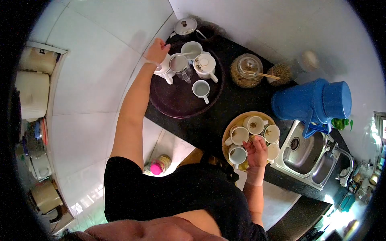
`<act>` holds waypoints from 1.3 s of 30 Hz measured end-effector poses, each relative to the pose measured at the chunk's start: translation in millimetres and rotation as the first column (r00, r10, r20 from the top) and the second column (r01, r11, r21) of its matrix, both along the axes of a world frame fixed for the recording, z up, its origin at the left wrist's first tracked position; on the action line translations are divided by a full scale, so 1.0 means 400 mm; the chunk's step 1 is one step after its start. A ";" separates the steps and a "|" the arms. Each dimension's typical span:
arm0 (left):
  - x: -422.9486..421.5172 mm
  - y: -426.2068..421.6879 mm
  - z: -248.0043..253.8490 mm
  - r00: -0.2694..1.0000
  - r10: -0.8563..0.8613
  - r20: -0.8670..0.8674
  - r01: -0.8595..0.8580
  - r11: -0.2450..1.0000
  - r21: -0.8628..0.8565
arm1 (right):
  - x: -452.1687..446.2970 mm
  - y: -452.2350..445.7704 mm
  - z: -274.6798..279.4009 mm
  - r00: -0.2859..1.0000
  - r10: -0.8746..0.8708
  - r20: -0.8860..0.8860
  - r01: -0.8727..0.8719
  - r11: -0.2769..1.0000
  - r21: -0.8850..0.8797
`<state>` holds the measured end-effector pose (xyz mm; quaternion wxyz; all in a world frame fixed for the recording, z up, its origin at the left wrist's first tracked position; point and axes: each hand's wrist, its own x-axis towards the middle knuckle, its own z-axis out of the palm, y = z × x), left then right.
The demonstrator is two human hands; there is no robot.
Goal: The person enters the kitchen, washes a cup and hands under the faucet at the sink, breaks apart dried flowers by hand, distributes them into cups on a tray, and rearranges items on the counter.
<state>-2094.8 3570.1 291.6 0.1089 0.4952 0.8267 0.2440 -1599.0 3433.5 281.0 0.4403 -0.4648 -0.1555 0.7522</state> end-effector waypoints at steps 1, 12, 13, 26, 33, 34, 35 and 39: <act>0.004 0.029 -0.010 0.999 -0.041 -0.018 0.038 0.994 -0.103 | 0.001 -0.002 -0.004 1.000 -0.009 -0.008 0.009 1.000 -0.001; 0.009 0.163 -0.011 0.988 -0.131 0.077 0.136 0.989 -0.060 | 0.036 -0.023 -0.006 0.997 -0.061 0.040 0.061 0.998 0.005; 0.013 0.173 0.003 0.992 -0.097 0.087 0.098 0.995 -0.006 | 0.044 -0.025 -0.013 0.997 -0.066 0.036 0.065 0.998 0.005; 0.111 0.310 -0.014 0.999 -0.026 0.036 0.017 0.972 0.232 | 0.038 -0.039 0.009 0.974 -0.205 0.092 0.213 0.973 -0.085; 0.080 0.255 -0.044 0.967 -0.196 -0.163 0.158 0.962 -0.221 | 0.069 -0.053 -0.013 0.978 -0.190 0.081 0.196 0.978 -0.068; 0.087 0.241 -0.025 0.941 -0.280 -0.190 0.189 0.901 -0.391 | 0.073 -0.052 -0.018 0.983 -0.169 0.077 0.173 0.983 -0.055; 0.100 0.222 -0.008 0.930 -0.332 -0.157 0.229 0.859 -0.457 | 0.074 -0.053 -0.021 0.987 -0.144 0.073 0.148 0.988 -0.043; 0.141 0.198 -0.003 0.897 -0.427 -0.113 0.265 0.725 -0.636 | 0.050 -0.041 -0.019 0.987 -0.146 0.061 0.151 0.986 -0.072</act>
